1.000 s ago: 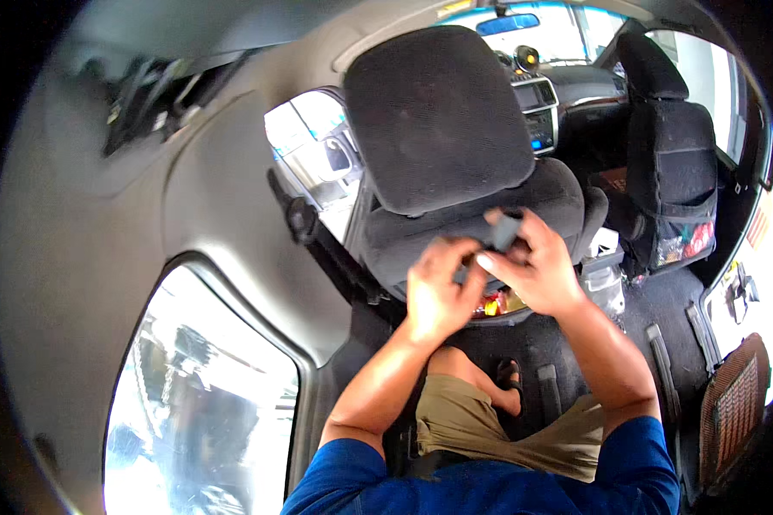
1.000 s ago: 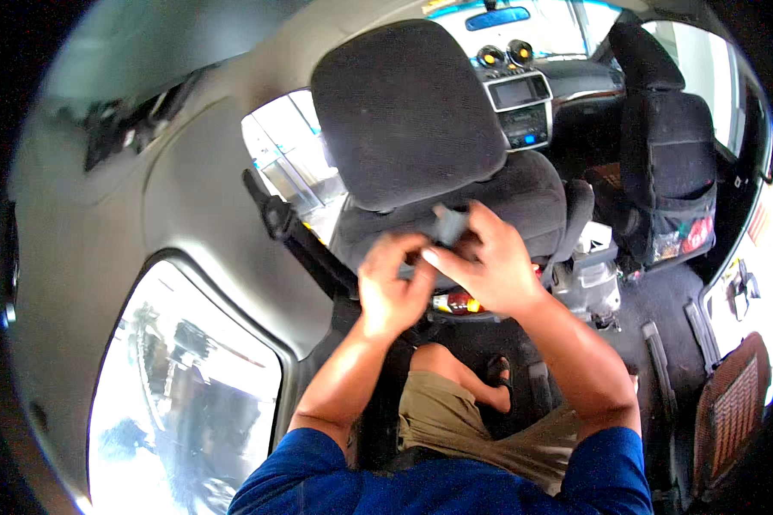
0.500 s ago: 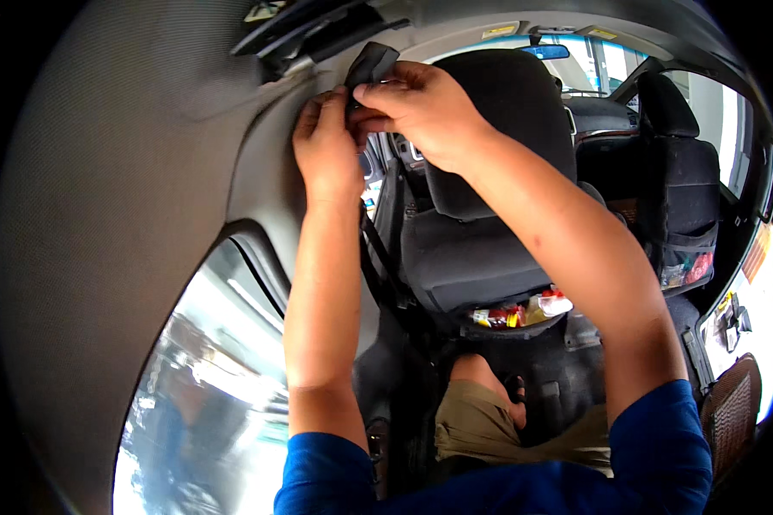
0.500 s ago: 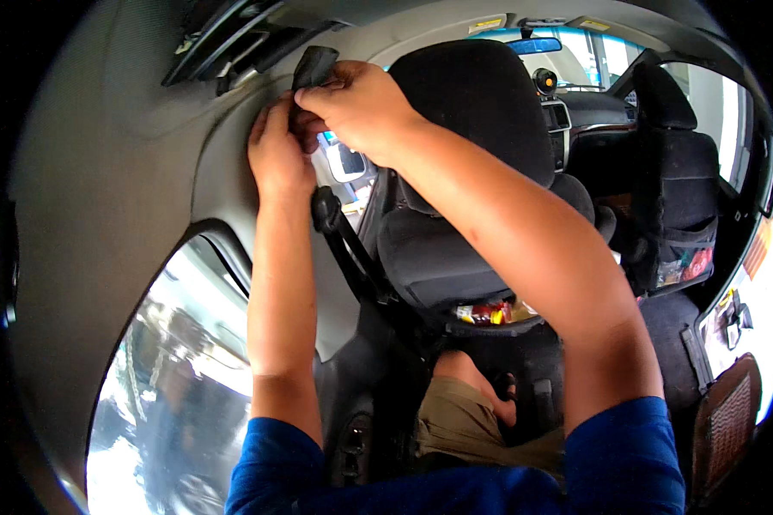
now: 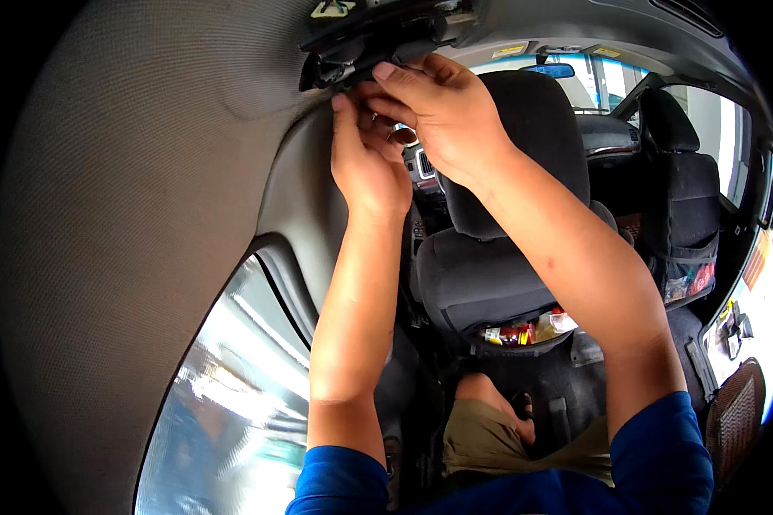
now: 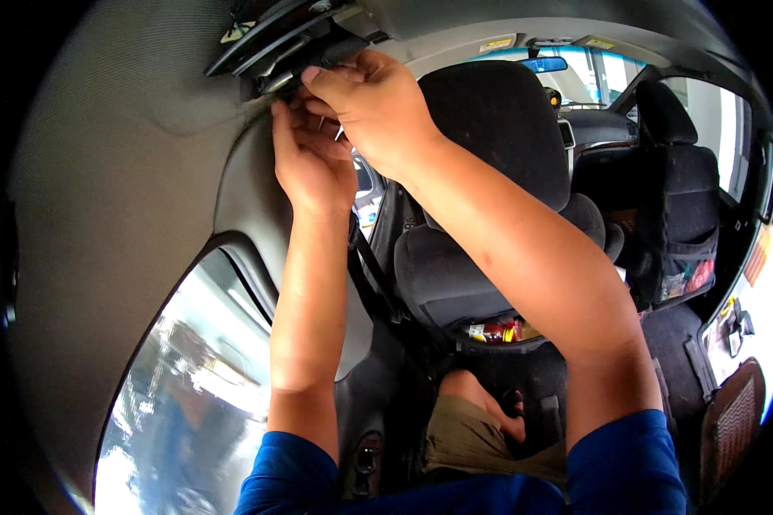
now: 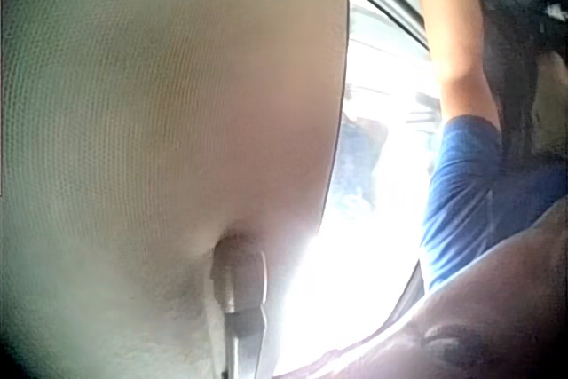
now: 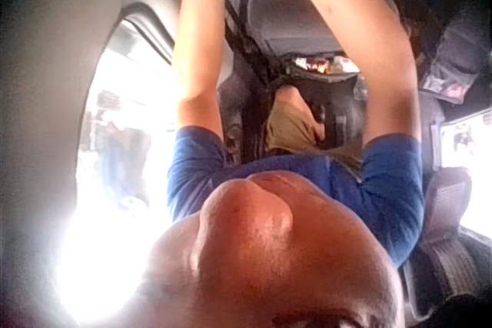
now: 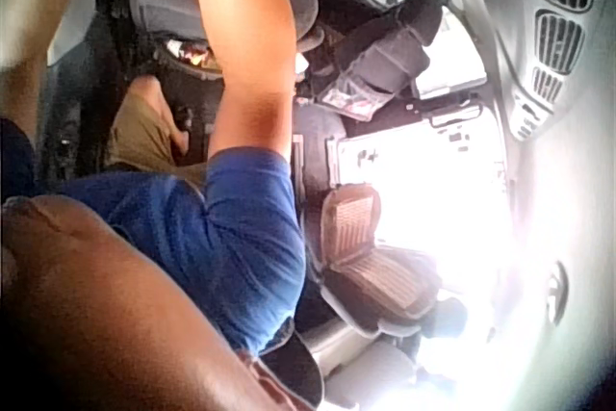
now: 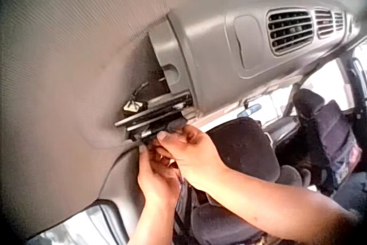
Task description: The person moves car seats and installs plastic trim panels and covers inside a van by hand, pressing clips into the ceiling and walls.
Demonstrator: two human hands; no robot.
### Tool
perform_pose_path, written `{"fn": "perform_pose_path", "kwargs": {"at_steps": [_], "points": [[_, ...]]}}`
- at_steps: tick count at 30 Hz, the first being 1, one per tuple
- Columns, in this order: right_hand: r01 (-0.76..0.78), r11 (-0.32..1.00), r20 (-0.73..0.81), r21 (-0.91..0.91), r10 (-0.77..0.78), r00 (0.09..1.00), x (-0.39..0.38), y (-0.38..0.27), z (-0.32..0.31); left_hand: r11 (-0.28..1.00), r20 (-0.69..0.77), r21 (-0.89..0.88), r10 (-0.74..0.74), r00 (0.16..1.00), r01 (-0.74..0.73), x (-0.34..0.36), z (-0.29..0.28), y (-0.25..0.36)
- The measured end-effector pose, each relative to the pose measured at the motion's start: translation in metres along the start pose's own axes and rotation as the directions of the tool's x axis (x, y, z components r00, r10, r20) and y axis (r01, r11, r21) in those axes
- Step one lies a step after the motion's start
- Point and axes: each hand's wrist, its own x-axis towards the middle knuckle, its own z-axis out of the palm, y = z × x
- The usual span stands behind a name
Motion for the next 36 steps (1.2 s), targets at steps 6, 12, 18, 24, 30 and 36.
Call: {"fn": "perform_pose_path", "kwargs": {"at_steps": [6, 12, 18, 24, 30, 36], "points": [[0.055, 0.997, -0.052, 0.048, -0.053, 0.997, 0.003, 0.003, 0.000, 0.999, -0.019, 0.035, 0.016, 1.000, -0.016, 0.014, 0.001, -0.002], [0.000, 1.000, -0.018, 0.007, 0.001, 1.000, 0.013, 0.008, -0.014, 0.991, -0.102, 0.010, 0.131, 0.986, -0.131, 0.021, 0.012, -0.020], [-0.044, 0.999, -0.080, 0.023, 0.045, 0.996, 0.017, 0.010, -0.009, 0.988, -0.198, -0.038, 0.138, 0.970, -0.148, 0.024, 0.022, -0.023], [-0.072, 0.997, -0.229, 0.030, 0.077, 0.970, 0.011, -0.001, 0.014, 0.996, -0.182, -0.086, -0.049, 0.982, 0.034, 0.021, 0.023, -0.006], [-0.097, 0.991, -0.052, 0.093, 0.102, 0.993, 0.016, 0.005, -0.005, 0.995, -0.117, -0.082, 0.054, 0.992, -0.064, 0.020, 0.019, -0.007], [-0.152, 0.987, 0.018, 0.055, 0.151, 0.988, 0.016, -0.003, -0.018, 0.997, -0.273, 0.039, 0.079, 0.959, -0.071, 0.020, 0.036, -0.010]]}}
